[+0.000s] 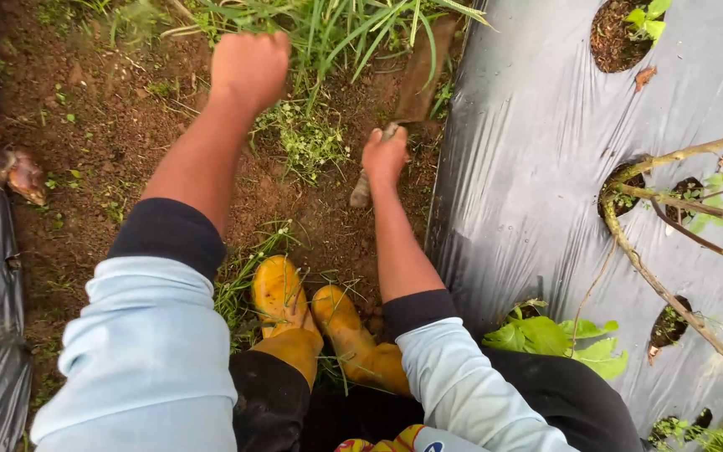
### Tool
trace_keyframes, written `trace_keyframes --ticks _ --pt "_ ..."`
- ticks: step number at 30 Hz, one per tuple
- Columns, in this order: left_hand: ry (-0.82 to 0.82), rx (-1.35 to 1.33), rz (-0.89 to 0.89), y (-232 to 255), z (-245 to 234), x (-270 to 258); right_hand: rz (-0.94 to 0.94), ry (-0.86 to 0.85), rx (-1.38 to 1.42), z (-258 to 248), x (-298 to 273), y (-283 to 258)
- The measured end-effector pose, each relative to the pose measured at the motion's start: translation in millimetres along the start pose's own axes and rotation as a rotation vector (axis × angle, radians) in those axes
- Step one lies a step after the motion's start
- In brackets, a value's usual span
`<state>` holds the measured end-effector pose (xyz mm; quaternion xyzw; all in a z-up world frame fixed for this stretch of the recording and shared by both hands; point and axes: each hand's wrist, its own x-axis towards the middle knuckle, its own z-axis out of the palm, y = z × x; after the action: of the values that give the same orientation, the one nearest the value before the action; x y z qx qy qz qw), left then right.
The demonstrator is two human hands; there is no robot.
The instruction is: The person uses a hand hoe to cut and remove weeds growing along the edge of a plastic-covered garden bed. They repeatedly chop the grass and pull the clumps away by hand, clearing the soil between the rows.
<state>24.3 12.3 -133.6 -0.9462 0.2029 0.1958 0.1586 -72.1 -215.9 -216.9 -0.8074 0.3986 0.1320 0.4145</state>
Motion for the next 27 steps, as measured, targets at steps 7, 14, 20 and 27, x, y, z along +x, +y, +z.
trace_keyframes --ticks 7,14,20,27 --pt "-0.037 0.035 -0.075 -12.6 30.0 11.8 -0.166 0.074 0.044 3.9 -19.0 18.8" --pt "-0.122 -0.076 -0.139 -24.9 37.8 5.6 -0.219 0.261 -0.088 -8.1 8.4 -2.8" --pt "-0.105 -0.06 -0.177 -22.6 45.9 16.9 -0.052 -0.014 -0.075 4.3 -38.4 0.3" --pt "-0.126 -0.131 -0.164 -21.5 41.6 7.7 -0.174 0.157 0.028 -0.8 -19.4 10.3"
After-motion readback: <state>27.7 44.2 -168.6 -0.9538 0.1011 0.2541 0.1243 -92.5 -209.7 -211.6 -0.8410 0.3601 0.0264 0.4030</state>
